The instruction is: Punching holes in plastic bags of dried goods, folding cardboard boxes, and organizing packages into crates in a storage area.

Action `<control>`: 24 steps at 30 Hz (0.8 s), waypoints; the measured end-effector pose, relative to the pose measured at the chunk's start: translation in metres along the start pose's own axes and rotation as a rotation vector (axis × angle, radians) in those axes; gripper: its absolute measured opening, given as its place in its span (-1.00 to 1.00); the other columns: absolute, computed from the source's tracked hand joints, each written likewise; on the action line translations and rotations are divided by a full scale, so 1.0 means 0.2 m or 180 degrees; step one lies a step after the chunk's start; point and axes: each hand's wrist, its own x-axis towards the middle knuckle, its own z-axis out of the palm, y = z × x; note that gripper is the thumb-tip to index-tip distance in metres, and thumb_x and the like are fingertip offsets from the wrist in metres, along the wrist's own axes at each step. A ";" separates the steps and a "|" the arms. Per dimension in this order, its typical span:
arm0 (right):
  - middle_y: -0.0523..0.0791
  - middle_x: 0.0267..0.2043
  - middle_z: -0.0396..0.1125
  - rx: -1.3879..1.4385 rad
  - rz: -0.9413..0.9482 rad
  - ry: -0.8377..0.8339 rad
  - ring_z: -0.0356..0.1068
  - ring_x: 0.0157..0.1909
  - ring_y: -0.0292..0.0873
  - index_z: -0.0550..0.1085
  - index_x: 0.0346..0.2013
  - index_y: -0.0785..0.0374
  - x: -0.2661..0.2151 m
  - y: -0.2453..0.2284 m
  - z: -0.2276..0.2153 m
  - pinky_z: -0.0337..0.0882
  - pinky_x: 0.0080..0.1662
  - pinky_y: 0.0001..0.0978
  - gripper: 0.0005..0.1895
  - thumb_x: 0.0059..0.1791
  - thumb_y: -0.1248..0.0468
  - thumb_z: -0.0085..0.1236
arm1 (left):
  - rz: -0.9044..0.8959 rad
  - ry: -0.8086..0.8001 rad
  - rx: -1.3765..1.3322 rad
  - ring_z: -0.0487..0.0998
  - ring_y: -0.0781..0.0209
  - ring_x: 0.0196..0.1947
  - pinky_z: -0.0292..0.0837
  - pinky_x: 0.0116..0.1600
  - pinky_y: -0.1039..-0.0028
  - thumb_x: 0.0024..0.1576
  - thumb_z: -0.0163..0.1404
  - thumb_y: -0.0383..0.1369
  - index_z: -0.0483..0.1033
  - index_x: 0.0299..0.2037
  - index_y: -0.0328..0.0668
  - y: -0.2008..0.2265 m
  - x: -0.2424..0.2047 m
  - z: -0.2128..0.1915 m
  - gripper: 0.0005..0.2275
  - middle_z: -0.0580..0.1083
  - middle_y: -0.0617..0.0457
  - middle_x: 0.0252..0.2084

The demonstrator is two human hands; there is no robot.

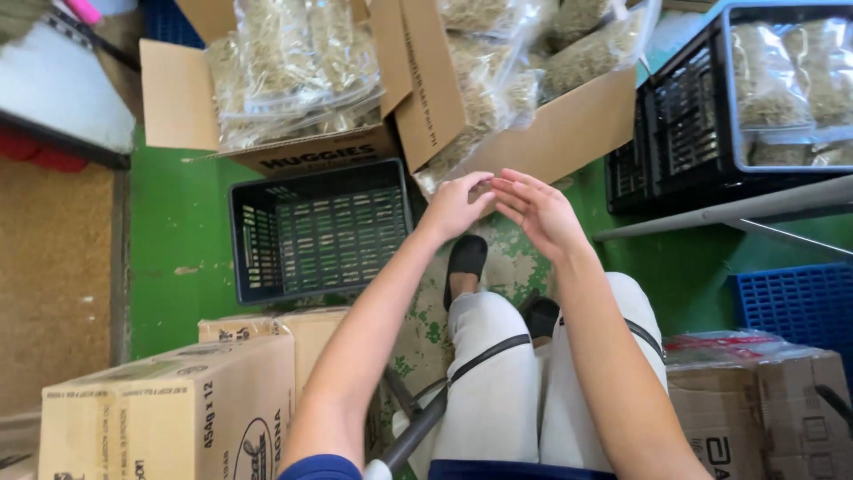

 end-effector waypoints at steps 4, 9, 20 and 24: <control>0.08 0.09 0.45 0.0223 -0.0326 0.0007 0.50 0.14 0.03 0.43 0.19 0.40 0.01 -0.10 -0.16 0.46 0.22 0.06 -0.63 0.08 0.38 0.03 | -0.0138 0.0611 -0.1226 0.64 0.12 0.00 0.57 0.10 0.33 0.20 0.09 -0.31 0.56 0.11 0.05 0.10 0.19 0.27 -0.73 0.62 0.03 -0.01; 0.13 0.07 0.45 0.0553 -0.0756 0.0085 0.51 0.11 0.07 0.45 0.14 0.45 0.14 -0.28 -0.33 0.49 0.19 0.09 -0.67 0.09 0.43 0.00 | -0.0158 0.1115 -0.1934 0.68 0.14 -0.13 0.62 -0.03 0.42 0.20 0.09 -0.41 0.63 0.00 -0.01 0.36 0.51 0.42 -0.81 0.64 -0.03 -0.12; 0.03 -0.07 0.47 0.0585 -0.1172 0.0387 0.55 -0.11 -0.05 0.45 0.17 0.44 0.19 -0.66 -0.38 0.60 0.03 -0.12 -0.62 0.03 0.52 0.01 | -0.0625 0.0838 -0.3665 0.53 0.42 -0.18 0.54 -0.10 0.65 0.31 -0.03 -0.27 0.64 -0.07 -0.09 0.82 0.75 0.44 -0.81 0.56 0.13 -0.19; 0.03 -0.06 0.46 0.0502 -0.1350 0.0514 0.55 -0.09 -0.04 0.45 0.18 0.42 -0.06 -0.67 -0.35 0.60 0.04 -0.14 -0.60 0.04 0.53 0.00 | -0.0632 0.0349 -0.4317 0.65 0.29 -0.38 0.60 -0.41 0.57 0.33 -0.03 -0.30 0.61 -0.15 -0.09 0.83 0.69 0.55 -0.85 0.61 0.03 -0.28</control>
